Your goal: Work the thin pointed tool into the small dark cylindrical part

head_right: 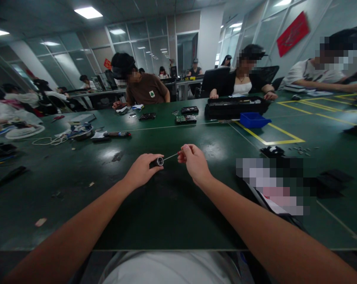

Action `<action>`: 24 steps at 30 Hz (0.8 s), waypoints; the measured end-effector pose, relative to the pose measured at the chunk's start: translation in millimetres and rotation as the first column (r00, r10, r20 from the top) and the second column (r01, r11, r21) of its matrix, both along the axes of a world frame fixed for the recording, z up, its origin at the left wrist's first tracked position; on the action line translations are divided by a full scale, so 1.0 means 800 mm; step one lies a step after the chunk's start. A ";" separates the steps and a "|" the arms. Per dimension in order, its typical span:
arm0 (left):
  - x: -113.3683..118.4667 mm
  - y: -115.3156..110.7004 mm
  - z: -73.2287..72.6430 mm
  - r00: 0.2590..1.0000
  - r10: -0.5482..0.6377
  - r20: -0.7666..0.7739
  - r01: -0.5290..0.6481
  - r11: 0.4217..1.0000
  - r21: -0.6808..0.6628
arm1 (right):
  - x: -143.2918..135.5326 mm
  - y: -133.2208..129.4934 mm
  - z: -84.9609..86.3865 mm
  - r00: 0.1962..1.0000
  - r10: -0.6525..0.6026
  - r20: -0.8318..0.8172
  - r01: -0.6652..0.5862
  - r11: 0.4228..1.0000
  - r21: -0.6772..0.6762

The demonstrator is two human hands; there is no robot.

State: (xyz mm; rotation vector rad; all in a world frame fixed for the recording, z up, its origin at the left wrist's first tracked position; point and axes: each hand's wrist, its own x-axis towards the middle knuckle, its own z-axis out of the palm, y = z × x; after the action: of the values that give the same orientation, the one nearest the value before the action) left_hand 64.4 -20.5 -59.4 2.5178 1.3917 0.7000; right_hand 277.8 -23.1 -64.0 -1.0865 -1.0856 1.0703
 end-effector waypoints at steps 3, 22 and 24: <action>0.001 -0.002 0.001 1.000 0.000 0.020 0.000 1.000 -0.024 | -0.002 0.000 -0.003 1.000 0.013 0.000 -0.013 1.000 0.021; 0.000 -0.002 0.000 0.997 0.053 0.062 -0.049 0.997 -0.054 | 0.003 -0.026 0.022 0.828 -0.040 0.559 -0.113 0.965 0.236; 0.001 -0.003 -0.001 0.997 0.043 0.057 -0.040 0.998 -0.058 | 0.003 -0.028 0.023 0.800 -0.070 0.596 -0.085 0.970 0.228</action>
State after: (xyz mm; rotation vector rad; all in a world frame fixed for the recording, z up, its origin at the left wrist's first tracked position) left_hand 65.1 -22.8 -60.2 2.4124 1.4277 0.7247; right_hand 279.8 -45.2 -45.3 -1.2539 -1.6822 0.5661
